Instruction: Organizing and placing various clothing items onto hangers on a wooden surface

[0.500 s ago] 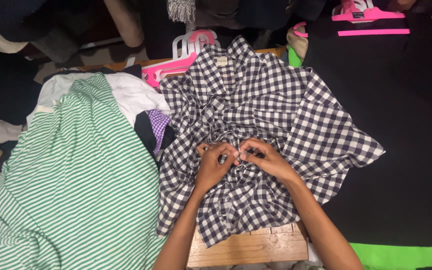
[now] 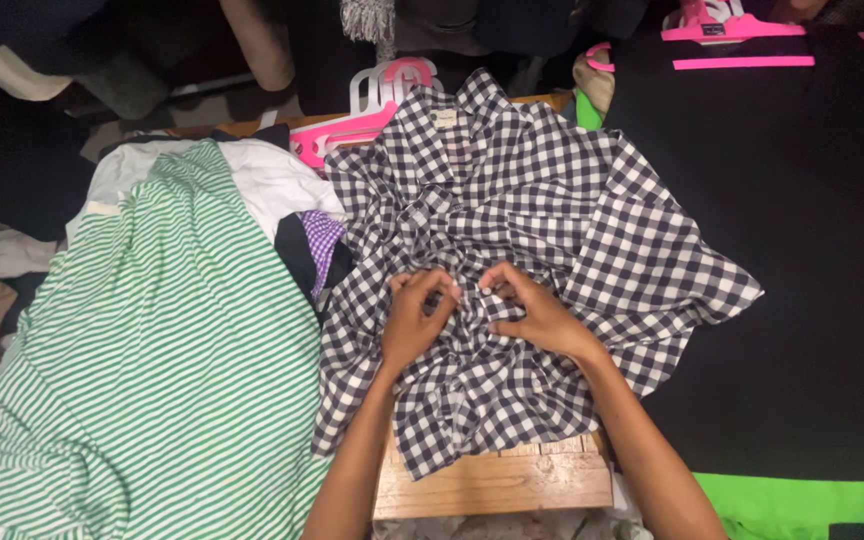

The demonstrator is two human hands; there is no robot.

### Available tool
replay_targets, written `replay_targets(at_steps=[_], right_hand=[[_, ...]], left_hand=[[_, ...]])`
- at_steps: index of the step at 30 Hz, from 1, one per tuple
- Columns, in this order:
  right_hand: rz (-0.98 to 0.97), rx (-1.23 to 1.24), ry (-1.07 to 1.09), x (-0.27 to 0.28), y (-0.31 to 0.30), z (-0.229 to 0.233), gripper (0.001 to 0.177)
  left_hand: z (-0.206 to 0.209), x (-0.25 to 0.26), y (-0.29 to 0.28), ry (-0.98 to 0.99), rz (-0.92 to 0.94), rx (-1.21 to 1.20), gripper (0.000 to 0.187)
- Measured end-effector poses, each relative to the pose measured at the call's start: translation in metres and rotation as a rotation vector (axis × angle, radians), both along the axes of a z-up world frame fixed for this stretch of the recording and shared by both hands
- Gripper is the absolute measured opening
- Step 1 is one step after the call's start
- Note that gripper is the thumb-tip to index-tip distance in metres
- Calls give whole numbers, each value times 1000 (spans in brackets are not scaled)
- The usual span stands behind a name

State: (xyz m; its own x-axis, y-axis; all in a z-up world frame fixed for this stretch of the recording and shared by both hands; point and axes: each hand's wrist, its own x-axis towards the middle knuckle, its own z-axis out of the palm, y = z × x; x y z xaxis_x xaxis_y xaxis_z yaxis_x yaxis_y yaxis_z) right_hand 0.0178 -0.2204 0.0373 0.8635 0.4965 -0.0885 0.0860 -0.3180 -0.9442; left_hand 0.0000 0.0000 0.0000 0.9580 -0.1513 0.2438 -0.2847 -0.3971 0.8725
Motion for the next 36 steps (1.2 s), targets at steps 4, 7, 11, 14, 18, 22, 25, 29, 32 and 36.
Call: replay_targets(at_steps=[4, 7, 11, 14, 18, 22, 25, 29, 32, 36], right_hand=[[29, -133, -114, -4, -9, 15, 57], [39, -132, -220, -14, -14, 32, 52], [79, -222, -298, -27, -28, 36, 31], [33, -210, -292, -42, -33, 41, 21], [-190, -80, -206, -65, -41, 43, 18], [-355, 91, -123, -76, -56, 30, 18], [-525, 191, -65, -85, -60, 33, 20], [-606, 699, 15, -77, -85, -17, 14], [-542, 830, 55, -69, -99, -46, 8], [-473, 808, 69, -84, -80, -31, 9]], left_hand=[[7, -5, 8, -46, 83, -39, 6], [-6, -13, 17, -16, 163, -92, 7], [-17, -37, 34, -25, 272, -256, 10], [-7, -57, 46, 28, 327, -505, 11], [22, -83, 46, 100, 425, -948, 14], [26, -93, 55, 51, 414, -1172, 16], [26, -100, 64, 54, 467, -1346, 22], [28, -110, 57, 9, 431, -1240, 31], [52, -140, 33, 116, 304, -970, 59], [41, -154, 17, 214, -84, 71, 129]])
